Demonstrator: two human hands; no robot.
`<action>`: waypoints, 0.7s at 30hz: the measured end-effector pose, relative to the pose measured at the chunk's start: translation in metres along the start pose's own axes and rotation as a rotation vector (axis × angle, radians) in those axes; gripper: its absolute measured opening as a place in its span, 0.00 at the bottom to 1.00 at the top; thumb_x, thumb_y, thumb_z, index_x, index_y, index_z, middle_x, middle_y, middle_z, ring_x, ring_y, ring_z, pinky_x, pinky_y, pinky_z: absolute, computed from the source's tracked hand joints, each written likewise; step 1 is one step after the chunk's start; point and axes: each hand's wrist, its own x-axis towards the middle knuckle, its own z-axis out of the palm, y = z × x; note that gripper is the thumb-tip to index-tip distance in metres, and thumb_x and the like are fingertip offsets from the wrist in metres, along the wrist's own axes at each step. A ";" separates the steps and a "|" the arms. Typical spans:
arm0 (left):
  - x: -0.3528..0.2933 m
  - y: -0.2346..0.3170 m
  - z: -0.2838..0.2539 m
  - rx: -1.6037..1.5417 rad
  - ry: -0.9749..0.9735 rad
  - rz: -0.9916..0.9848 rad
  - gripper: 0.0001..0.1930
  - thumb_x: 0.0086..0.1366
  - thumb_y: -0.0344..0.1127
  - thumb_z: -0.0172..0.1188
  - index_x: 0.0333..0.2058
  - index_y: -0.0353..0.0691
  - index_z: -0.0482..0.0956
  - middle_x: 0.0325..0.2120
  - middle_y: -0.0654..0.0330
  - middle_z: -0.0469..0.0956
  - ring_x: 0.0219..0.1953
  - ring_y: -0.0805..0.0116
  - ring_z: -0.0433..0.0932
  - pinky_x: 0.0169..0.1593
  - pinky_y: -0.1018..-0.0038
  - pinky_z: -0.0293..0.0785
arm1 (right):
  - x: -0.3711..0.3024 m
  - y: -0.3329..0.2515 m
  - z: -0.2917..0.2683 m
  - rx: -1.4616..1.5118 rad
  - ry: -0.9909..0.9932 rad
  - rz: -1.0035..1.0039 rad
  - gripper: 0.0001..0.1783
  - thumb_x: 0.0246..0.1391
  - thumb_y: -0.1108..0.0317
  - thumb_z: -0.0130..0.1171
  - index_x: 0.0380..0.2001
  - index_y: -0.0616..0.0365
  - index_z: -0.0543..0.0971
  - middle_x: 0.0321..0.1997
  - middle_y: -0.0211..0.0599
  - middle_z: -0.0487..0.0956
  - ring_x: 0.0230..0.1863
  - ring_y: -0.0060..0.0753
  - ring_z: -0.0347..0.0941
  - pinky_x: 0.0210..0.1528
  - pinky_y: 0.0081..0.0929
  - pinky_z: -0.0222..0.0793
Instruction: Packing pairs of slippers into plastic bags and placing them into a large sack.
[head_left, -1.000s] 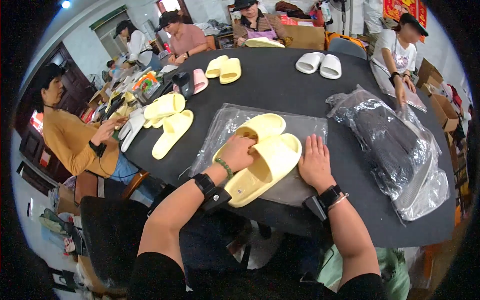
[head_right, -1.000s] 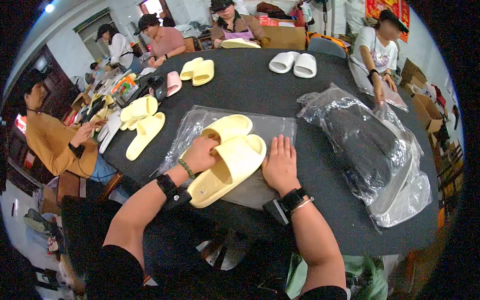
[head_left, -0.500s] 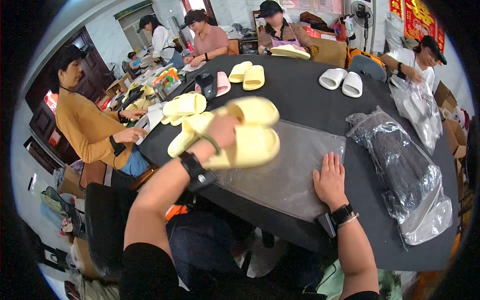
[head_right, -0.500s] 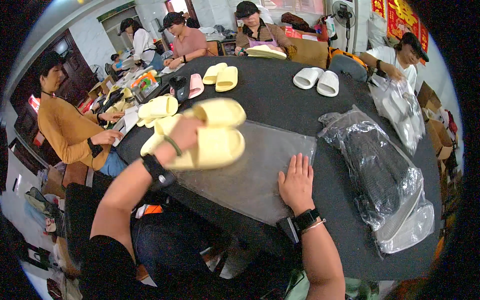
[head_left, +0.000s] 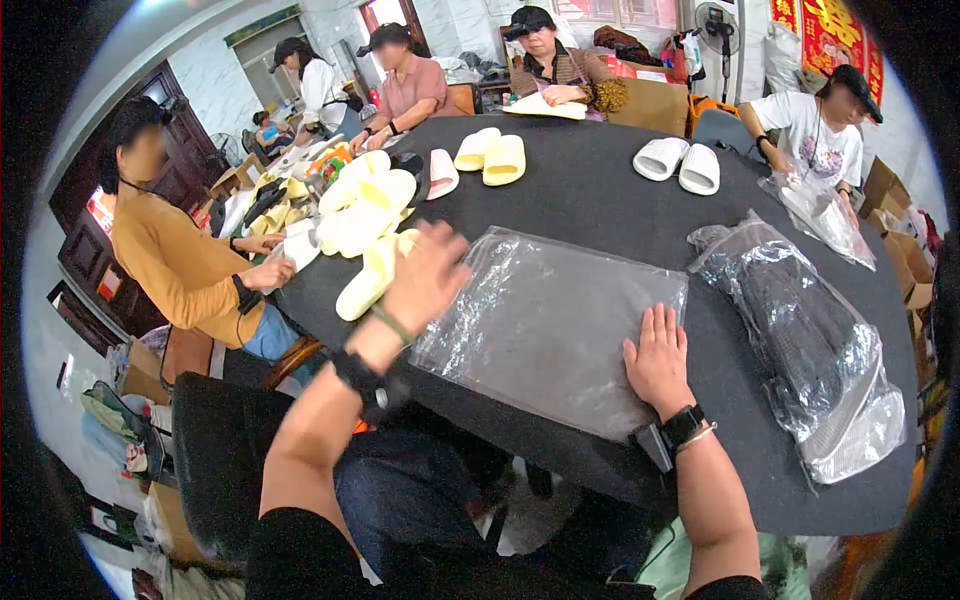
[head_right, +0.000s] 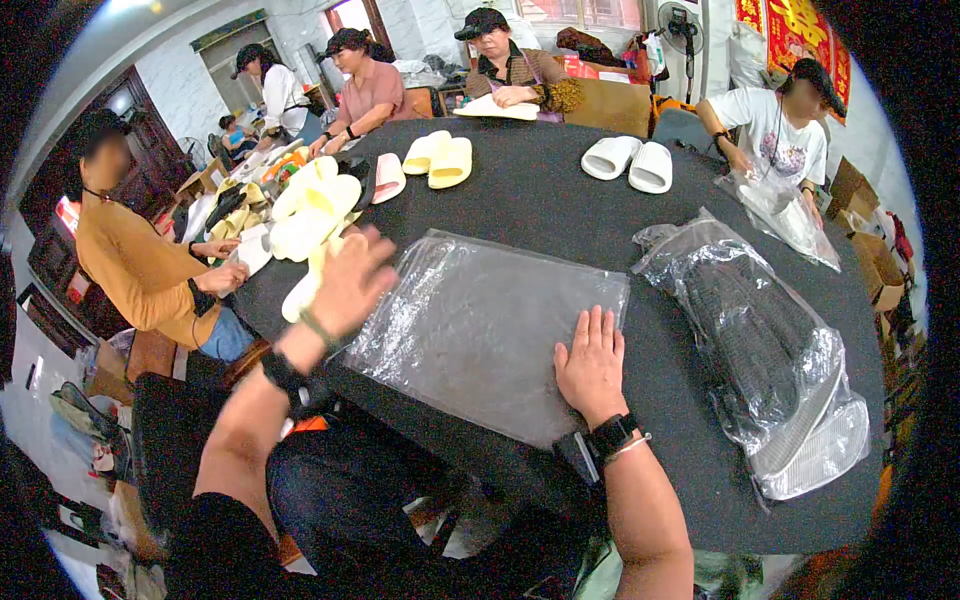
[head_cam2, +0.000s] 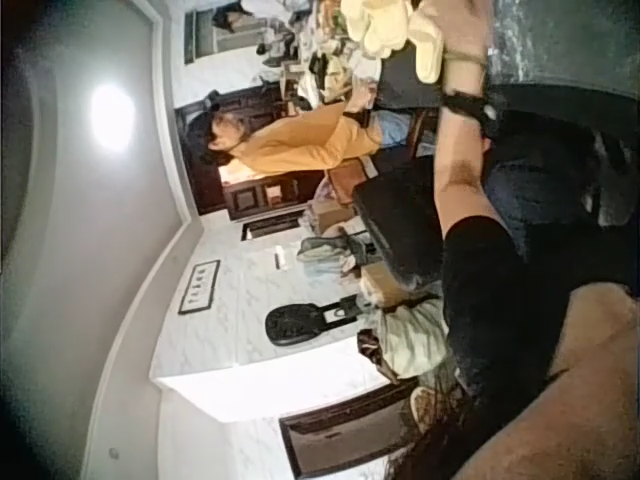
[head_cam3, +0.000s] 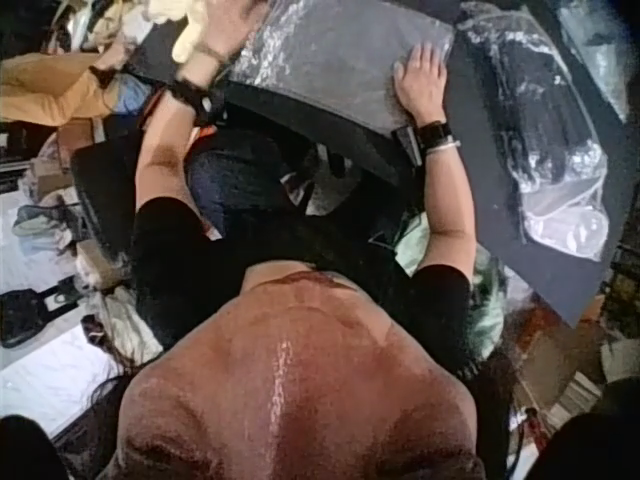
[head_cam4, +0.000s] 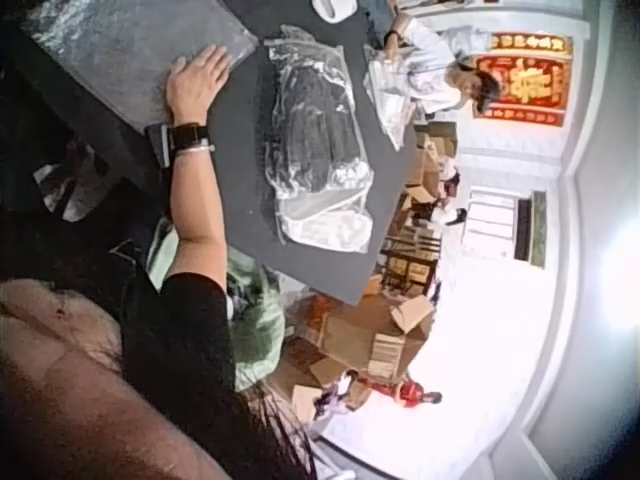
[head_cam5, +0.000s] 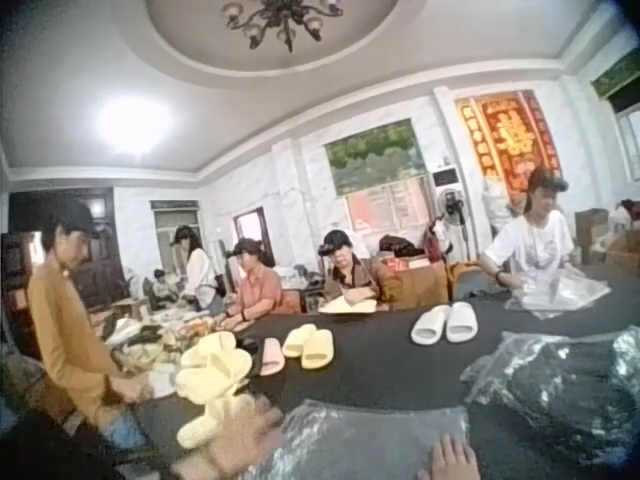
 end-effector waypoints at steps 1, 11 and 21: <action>-0.022 0.022 0.009 -0.003 -0.049 0.074 0.24 0.61 0.49 0.56 0.55 0.49 0.71 0.59 0.52 0.65 0.64 0.46 0.57 0.61 0.40 0.49 | 0.000 0.000 -0.002 -0.006 -0.001 0.000 0.36 0.59 0.54 0.47 0.63 0.70 0.59 0.69 0.57 0.55 0.72 0.54 0.47 0.70 0.47 0.42; -0.108 0.065 0.049 -0.137 -0.354 0.159 0.30 0.66 0.56 0.48 0.65 0.56 0.60 0.67 0.54 0.53 0.68 0.47 0.50 0.66 0.40 0.41 | 0.007 -0.008 0.005 0.001 -0.026 0.009 0.37 0.60 0.52 0.46 0.64 0.69 0.58 0.71 0.54 0.54 0.73 0.52 0.45 0.71 0.45 0.41; -0.108 0.068 0.055 -0.167 -0.362 0.192 0.29 0.67 0.57 0.46 0.65 0.57 0.60 0.67 0.54 0.53 0.68 0.46 0.50 0.66 0.41 0.42 | 0.006 -0.002 -0.008 0.158 -0.014 0.005 0.37 0.59 0.53 0.50 0.62 0.70 0.59 0.68 0.58 0.57 0.71 0.58 0.47 0.70 0.49 0.45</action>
